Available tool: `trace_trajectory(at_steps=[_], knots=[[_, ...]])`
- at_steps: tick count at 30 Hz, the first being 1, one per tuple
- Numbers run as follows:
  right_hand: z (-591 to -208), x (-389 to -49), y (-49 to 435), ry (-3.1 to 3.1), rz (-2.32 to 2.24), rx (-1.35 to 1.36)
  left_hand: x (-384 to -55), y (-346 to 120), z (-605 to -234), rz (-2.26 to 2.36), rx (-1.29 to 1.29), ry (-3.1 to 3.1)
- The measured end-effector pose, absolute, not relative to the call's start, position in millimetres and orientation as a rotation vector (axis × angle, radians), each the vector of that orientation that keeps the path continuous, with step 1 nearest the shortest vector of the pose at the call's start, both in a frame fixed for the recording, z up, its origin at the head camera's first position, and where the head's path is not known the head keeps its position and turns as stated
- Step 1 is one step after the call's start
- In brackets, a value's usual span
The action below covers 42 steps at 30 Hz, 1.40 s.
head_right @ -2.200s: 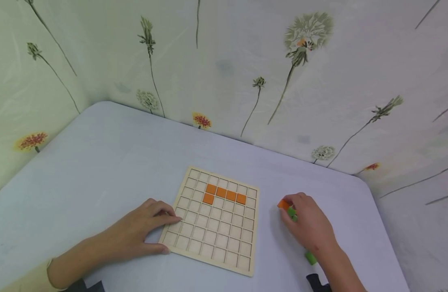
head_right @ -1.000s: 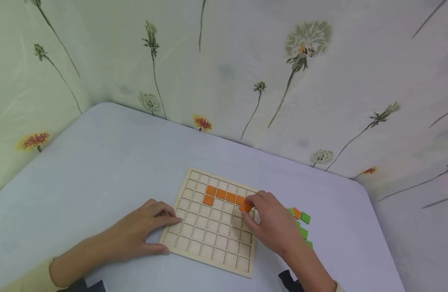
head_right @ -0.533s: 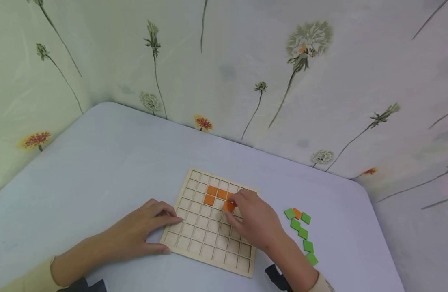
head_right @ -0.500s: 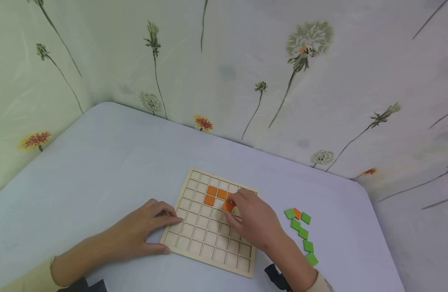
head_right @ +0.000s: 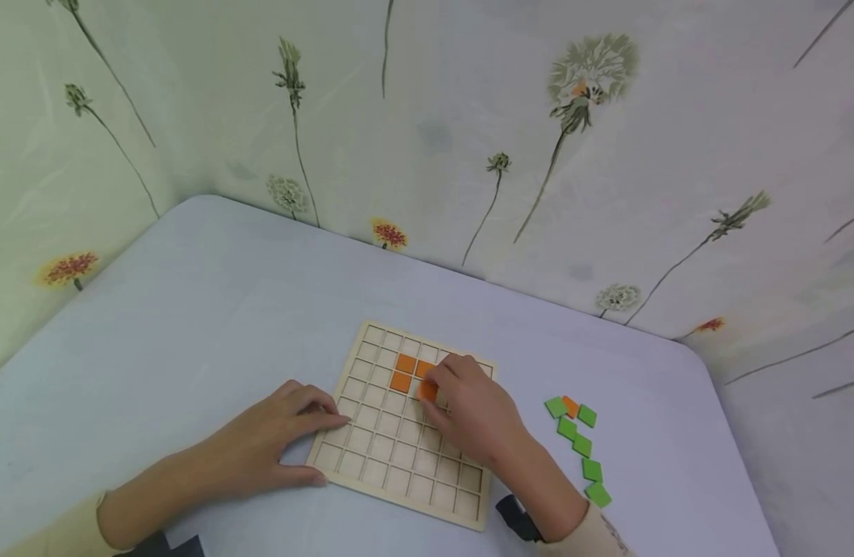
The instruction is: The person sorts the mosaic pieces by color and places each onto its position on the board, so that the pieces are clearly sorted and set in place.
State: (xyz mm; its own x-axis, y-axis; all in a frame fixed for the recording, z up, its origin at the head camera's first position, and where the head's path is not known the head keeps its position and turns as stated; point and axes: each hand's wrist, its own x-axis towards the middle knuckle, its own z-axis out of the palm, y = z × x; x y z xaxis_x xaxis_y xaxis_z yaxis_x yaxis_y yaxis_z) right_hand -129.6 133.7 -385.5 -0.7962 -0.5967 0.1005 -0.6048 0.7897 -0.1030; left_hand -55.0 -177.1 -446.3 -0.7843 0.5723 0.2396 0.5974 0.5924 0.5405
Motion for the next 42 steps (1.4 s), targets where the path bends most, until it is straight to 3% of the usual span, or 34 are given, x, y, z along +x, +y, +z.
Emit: trace_trajectory(at_steps=[42], knots=[[-394, -141, 129, -2.987, 0.235, 0.983, -56, -176, -444, -0.959, -1.000, -2.808]])
